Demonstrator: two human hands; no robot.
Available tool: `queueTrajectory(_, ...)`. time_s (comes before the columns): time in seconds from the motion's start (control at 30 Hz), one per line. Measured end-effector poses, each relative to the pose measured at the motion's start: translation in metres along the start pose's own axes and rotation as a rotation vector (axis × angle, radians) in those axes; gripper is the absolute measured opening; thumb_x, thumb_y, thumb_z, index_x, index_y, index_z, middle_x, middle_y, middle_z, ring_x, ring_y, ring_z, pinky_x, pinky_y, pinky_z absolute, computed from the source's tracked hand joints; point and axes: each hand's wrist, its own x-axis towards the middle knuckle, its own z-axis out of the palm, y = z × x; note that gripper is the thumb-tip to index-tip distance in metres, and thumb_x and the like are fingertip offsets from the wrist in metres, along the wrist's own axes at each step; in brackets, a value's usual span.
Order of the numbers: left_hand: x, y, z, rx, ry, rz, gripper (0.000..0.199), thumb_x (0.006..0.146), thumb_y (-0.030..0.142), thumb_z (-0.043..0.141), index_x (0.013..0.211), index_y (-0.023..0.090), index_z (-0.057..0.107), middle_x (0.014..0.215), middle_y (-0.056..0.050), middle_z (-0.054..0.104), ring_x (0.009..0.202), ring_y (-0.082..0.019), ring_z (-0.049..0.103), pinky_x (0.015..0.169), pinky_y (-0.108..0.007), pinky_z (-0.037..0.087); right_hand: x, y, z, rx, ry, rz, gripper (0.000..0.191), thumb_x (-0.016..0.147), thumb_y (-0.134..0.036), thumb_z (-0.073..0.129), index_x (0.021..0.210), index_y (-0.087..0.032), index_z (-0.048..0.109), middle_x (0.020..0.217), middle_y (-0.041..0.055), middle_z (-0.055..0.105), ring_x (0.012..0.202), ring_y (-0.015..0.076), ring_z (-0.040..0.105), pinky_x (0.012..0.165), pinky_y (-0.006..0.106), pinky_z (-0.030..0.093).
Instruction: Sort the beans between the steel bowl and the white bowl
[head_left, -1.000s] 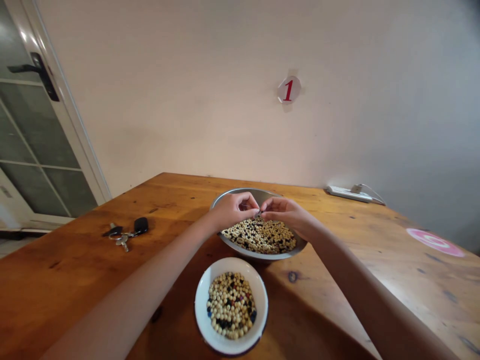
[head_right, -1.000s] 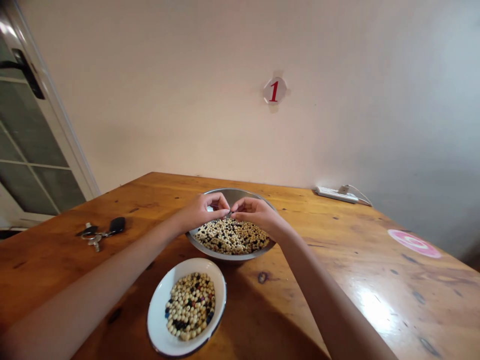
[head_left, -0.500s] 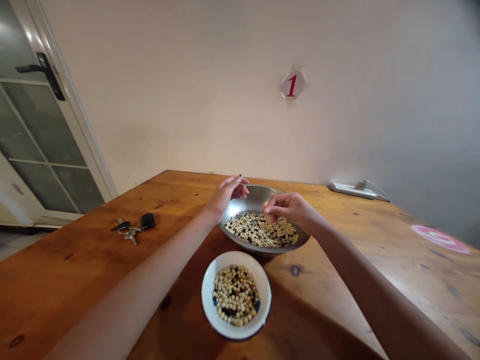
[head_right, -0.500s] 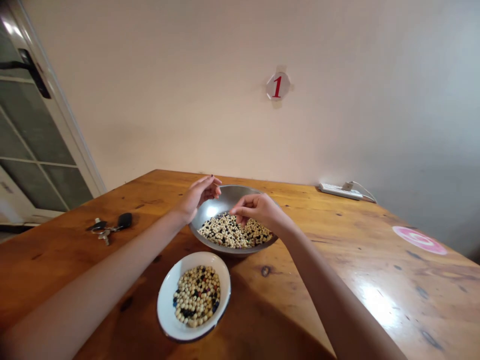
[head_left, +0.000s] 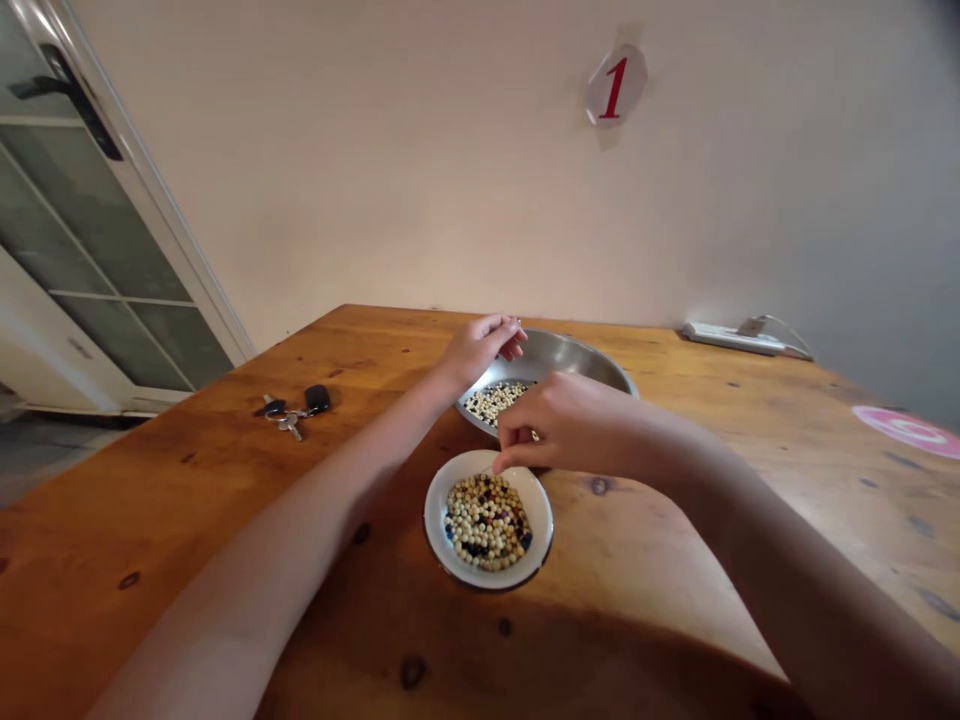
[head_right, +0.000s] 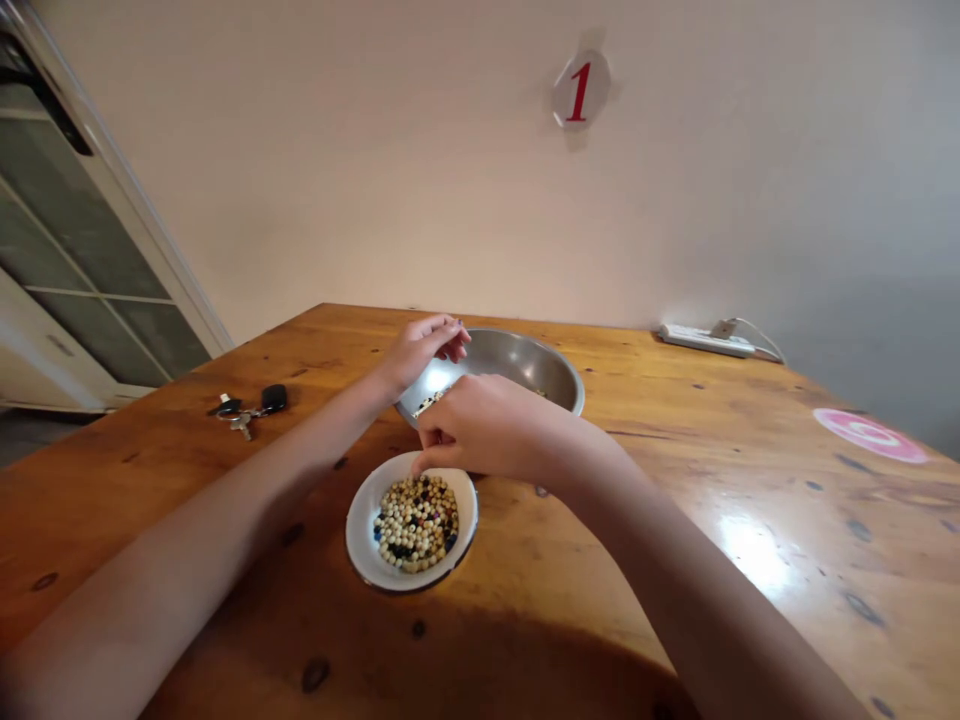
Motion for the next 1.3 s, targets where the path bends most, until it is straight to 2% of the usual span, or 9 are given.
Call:
queueTrajectory(0.13, -0.002, -0.001, 0.000, 0.401, -0.056, 0.016, 0.030, 0.082, 0.037, 0.040, 0.071, 0.015, 0.057, 0.065, -0.004, 0.059, 0.060, -0.013, 0.052, 0.061, -0.026, 0.039, 0.003, -0.002, 0.010, -0.134, 0.009, -0.042, 0.031, 0.075, -0.045, 0.057, 0.057, -0.020, 0.064, 0.048, -0.0012, 0.054, 0.045, 0.0081, 0.041, 0.046, 0.027, 0.021)
queueTrajectory(0.27, -0.004, -0.006, -0.001, 0.739, -0.103, -0.001, 0.021, 0.074, 0.035, 0.051, 0.071, 0.017, 0.062, 0.065, -0.005, 0.061, 0.058, -0.015, 0.050, 0.057, -0.027, 0.034, 0.005, -0.003, 0.007, -0.171, -0.011, -0.056, 0.036, 0.077, -0.046, 0.055, 0.054, -0.019, 0.061, 0.046, -0.0018, 0.052, 0.044, 0.0073, 0.039, 0.045, 0.026, 0.020)
queueTrajectory(0.4, -0.006, -0.009, 0.001, 0.957, -0.316, -0.119, 0.013, 0.062, 0.031, 0.061, 0.065, 0.019, 0.065, 0.059, -0.004, 0.058, 0.053, -0.016, 0.047, 0.053, -0.027, 0.032, 0.000, 0.010, -0.006, -0.032, 0.015, 0.002, 0.033, 0.077, -0.043, 0.055, 0.054, -0.019, 0.061, 0.046, -0.0032, 0.051, 0.043, 0.0061, 0.037, 0.044, 0.025, 0.023)
queueTrajectory(0.5, -0.007, -0.009, 0.003, 0.944, -0.503, -0.235, 0.010, 0.058, 0.030, 0.064, 0.061, 0.020, 0.066, 0.059, -0.003, 0.060, 0.051, -0.015, 0.047, 0.052, -0.026, 0.034, -0.007, 0.034, -0.015, 0.173, 0.154, 0.167, 0.032, 0.077, -0.043, 0.054, 0.057, -0.019, 0.060, 0.047, -0.0035, 0.050, 0.042, 0.0060, 0.038, 0.043, 0.024, 0.027)
queueTrajectory(0.63, -0.009, -0.009, 0.004, 0.853, -0.545, -0.251, 0.010, 0.054, 0.016, 0.064, 0.062, 0.021, 0.068, 0.064, -0.002, 0.064, 0.053, -0.015, 0.052, 0.053, -0.024, 0.037, -0.012, 0.069, -0.011, 0.466, 0.400, 0.376, 0.030, 0.076, -0.043, 0.054, 0.060, -0.019, 0.057, 0.050, -0.0019, 0.049, 0.046, 0.0077, 0.044, 0.045, 0.024, 0.033)
queueTrajectory(0.8, -0.011, -0.004, 0.003, 0.914, -0.663, -0.262, 0.023, 0.059, 0.015, 0.059, 0.079, 0.020, 0.069, 0.078, -0.005, 0.068, 0.066, -0.017, 0.057, 0.062, -0.026, 0.040, -0.012, 0.096, 0.009, 0.595, 0.348, 0.483, 0.028, 0.073, -0.044, 0.058, 0.063, -0.018, 0.057, 0.054, -0.0005, 0.050, 0.049, 0.0085, 0.046, 0.045, 0.024, 0.038)
queueTrajectory(0.93, -0.010, -0.001, 0.003, 0.922, -0.755, -0.278, 0.025, 0.062, 0.017, 0.056, 0.083, 0.018, 0.069, 0.086, -0.006, 0.067, 0.072, -0.017, 0.057, 0.068, -0.026, 0.041, -0.012, 0.097, 0.014, 0.657, 0.374, 0.557, 0.027, 0.072, -0.043, 0.058, 0.064, -0.017, 0.056, 0.057, -0.0010, 0.049, 0.050, 0.0075, 0.045, 0.045, 0.022, 0.039)
queueTrajectory(1.13, -0.011, -0.001, 0.003, 0.896, -0.746, -0.214, 0.024, 0.062, 0.013, 0.052, 0.080, 0.018, 0.067, 0.082, -0.005, 0.067, 0.071, -0.016, 0.057, 0.064, -0.025, 0.040, -0.013, 0.093, 0.009, 0.741, 0.430, 0.597, 0.023, 0.070, -0.041, 0.062, 0.068, -0.018, 0.057, 0.062, -0.0003, 0.051, 0.054, 0.0077, 0.046, 0.045, 0.019, 0.040)
queueTrajectory(1.3, -0.010, -0.008, -0.001, 0.768, -0.566, -0.147, 0.024, 0.063, 0.011, 0.054, 0.086, 0.017, 0.061, 0.074, -0.004, 0.066, 0.067, -0.016, 0.058, 0.059, -0.023, 0.039, -0.015, 0.098, 0.011, 0.821, 0.553, 0.563, 0.022, 0.068, -0.039, 0.064, 0.071, -0.019, 0.057, 0.067, 0.0001, 0.051, 0.057, 0.0080, 0.048, 0.044, 0.019, 0.041)
